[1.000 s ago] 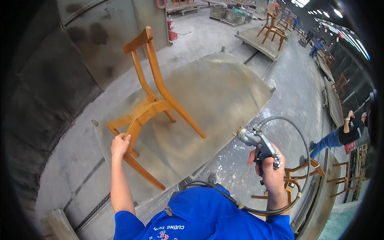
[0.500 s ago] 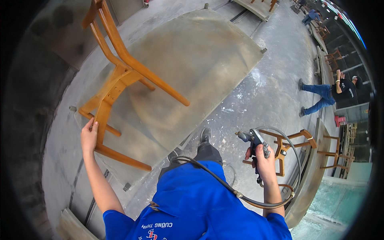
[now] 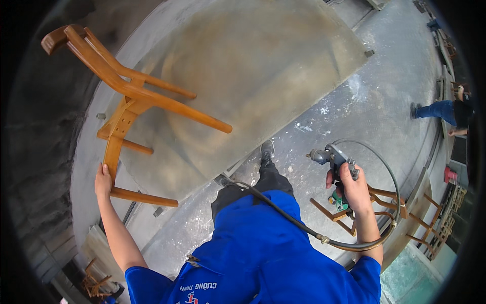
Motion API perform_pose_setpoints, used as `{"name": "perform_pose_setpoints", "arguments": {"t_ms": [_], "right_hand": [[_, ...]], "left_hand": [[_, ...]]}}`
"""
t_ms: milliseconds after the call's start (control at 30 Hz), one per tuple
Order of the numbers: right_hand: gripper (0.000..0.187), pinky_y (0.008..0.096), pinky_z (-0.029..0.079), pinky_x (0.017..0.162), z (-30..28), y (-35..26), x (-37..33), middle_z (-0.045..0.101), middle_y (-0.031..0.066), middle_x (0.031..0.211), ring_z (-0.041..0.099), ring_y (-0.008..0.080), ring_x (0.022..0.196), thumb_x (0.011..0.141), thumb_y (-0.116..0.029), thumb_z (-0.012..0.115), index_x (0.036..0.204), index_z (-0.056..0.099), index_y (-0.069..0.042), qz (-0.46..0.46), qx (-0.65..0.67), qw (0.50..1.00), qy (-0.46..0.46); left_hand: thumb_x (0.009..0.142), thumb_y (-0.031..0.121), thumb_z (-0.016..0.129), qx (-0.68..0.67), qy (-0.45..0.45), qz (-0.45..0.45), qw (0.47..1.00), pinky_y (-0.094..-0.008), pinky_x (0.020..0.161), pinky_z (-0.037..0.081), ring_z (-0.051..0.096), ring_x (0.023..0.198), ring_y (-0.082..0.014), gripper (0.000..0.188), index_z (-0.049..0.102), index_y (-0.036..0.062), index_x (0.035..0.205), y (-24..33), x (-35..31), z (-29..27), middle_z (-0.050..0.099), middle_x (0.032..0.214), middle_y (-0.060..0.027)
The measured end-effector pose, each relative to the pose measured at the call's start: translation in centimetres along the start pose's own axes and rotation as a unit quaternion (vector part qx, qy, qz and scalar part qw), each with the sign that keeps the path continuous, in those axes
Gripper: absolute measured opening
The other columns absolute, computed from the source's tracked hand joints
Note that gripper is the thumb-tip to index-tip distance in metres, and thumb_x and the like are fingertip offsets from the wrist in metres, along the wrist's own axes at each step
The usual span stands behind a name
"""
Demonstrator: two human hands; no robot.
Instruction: The person uses a spray gun to apply finish to wooden chairs in a factory. They rotate each chair by hand to coat all sides, then move to the next chair and repeat the process.
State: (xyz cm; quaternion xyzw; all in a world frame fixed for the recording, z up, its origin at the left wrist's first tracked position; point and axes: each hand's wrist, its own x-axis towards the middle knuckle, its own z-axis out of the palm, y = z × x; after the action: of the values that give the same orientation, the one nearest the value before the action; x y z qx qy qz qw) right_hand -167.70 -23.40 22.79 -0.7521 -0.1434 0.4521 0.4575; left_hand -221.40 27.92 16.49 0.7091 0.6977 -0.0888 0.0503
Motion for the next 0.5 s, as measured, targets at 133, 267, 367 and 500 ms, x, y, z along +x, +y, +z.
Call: {"name": "perform_pose_setpoints", "arguments": {"t_ms": [133,267,367,500], "right_hand": [[0.071,0.0214,0.041,0.046,-2.2,-1.2,2.7,0.067,0.0083,0.079,0.063,0.0117,0.066,0.098,-0.069,0.043,0.104,0.061,-0.001,-0.023,0.078,0.996,-0.030],[0.087,0.0217,0.040,0.044,-3.9,-2.8,4.7,0.067,0.0114,0.080,0.062,0.0125,0.063,0.091,-0.081,0.038,0.098,0.061,0.002,-0.050,0.120,0.989,-0.067],[0.092,0.0214,0.037,0.043,-4.1,-3.9,6.1,0.065,0.0131,0.079,0.060,0.0129,0.061,0.088,-0.085,0.035,0.099,0.059,0.003,-0.079,0.165,0.980,-0.072],[0.090,0.0220,0.038,0.043,-3.8,-6.2,8.3,0.063,0.0135,0.075,0.059,0.0141,0.058,0.087,-0.086,0.032,0.093,0.054,0.001,-0.126,0.242,0.956,-0.105]], "left_hand": [[0.106,0.049,0.037,0.032,0.005,0.000,0.999,-0.0460,0.108,0.043,0.054,0.131,-0.0398,0.058,0.044,0.0150,0.152,-0.8,0.5,0.7,0.057,0.141,-0.0216],[0.106,0.050,0.037,0.000,0.010,0.002,1.000,-0.0470,0.107,0.044,0.054,0.130,-0.0407,0.057,0.045,0.0170,0.152,-1.1,0.2,1.4,0.057,0.141,-0.0219],[0.106,0.051,0.037,0.009,-0.007,-0.049,0.999,-0.0487,0.106,0.044,0.055,0.129,-0.0404,0.056,0.045,0.0199,0.152,-0.7,-0.8,1.6,0.058,0.140,-0.0211],[0.105,0.054,0.038,0.048,-0.004,-0.092,0.995,-0.0534,0.103,0.046,0.058,0.125,-0.0395,0.055,0.045,0.0253,0.151,0.9,-3.0,1.6,0.062,0.136,-0.0180]]}}
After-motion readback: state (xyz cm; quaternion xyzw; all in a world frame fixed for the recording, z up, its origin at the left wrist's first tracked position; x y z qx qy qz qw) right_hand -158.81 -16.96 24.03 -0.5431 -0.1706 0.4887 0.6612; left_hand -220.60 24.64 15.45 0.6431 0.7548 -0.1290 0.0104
